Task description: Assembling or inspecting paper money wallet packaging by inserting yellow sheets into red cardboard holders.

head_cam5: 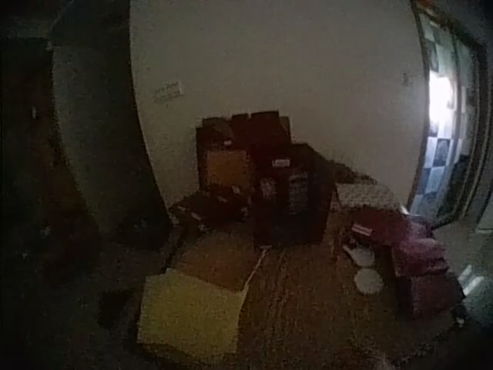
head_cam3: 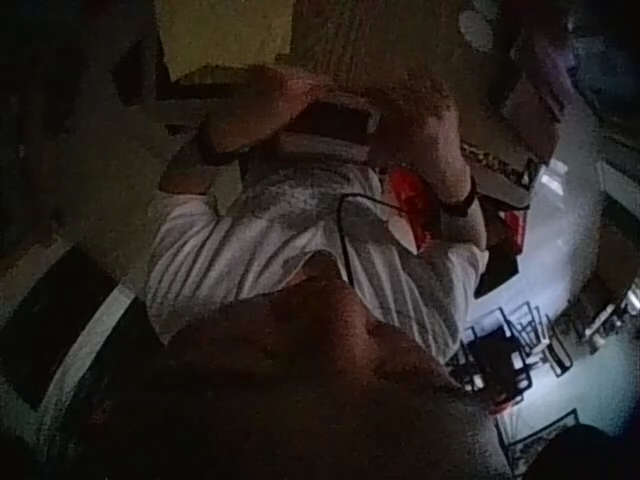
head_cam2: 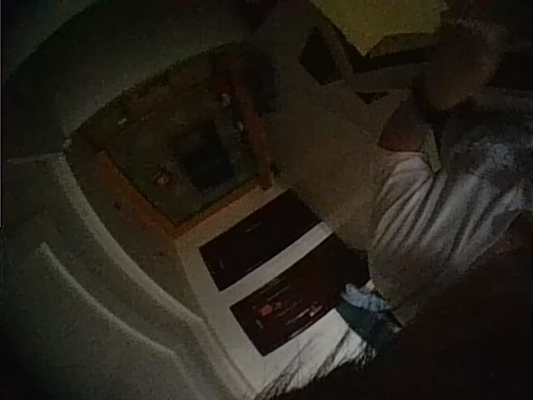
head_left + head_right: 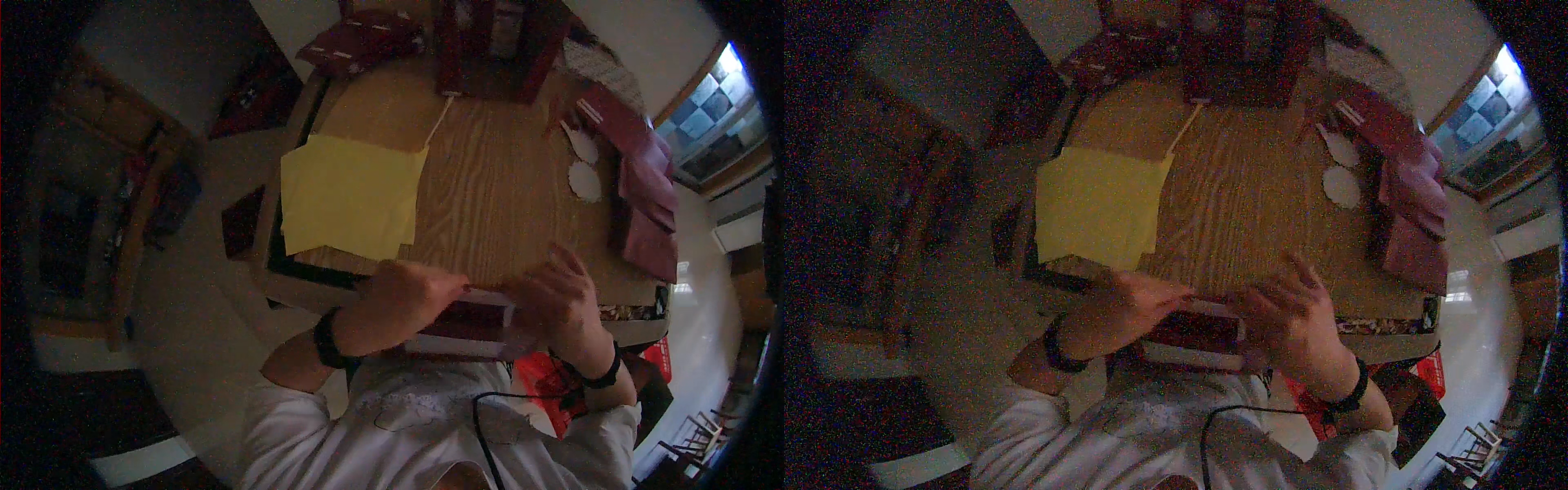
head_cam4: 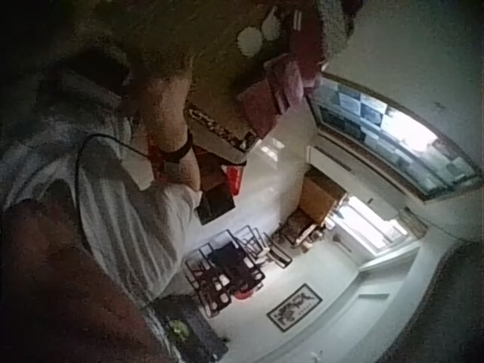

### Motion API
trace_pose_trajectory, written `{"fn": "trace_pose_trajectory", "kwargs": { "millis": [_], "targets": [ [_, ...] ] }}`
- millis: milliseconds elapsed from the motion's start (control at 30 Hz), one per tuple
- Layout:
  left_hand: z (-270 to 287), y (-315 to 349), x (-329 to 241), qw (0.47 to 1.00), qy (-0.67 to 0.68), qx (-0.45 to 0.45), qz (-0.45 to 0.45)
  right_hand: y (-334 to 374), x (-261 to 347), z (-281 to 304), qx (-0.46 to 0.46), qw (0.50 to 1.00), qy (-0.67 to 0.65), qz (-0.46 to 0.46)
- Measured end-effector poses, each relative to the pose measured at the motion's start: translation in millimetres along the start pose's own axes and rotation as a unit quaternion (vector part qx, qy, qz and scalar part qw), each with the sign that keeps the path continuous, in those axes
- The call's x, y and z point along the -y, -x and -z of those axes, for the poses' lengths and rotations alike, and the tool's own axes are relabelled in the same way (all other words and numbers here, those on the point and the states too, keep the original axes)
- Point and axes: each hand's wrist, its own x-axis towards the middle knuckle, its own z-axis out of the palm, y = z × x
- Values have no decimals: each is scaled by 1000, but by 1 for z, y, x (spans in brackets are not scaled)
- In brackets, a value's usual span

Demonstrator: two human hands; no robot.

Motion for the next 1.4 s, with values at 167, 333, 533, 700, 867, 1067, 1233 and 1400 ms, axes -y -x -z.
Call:
{"fn": "trace_pose_trajectory", "kwargs": {
  "millis": [167,333,533,700,867,1067,1233,1400],
  "targets": [
    [13,7,18,964,100,-213,126,24,-13,7,-545,816,-43,-185],
    [-24,23,37,870,283,-307,264,29,-20,-35,-407,809,-329,-267],
    [-38,14,10,798,365,-278,391,22,-19,-63,-326,783,-442,-291],
    [-17,14,27,895,152,-404,107,21,-18,-19,-197,853,-361,-322],
    [29,-6,-14,945,62,-317,49,13,6,15,-71,953,-206,-210],
    [59,-17,-21,950,51,-306,24,4,16,50,-100,993,-40,-55],
    [59,-19,-30,933,-21,-358,0,-1,20,65,-116,989,91,-9],
    [50,-13,-28,934,223,-270,-69,-9,29,71,-127,986,110,19]
  ]
}}
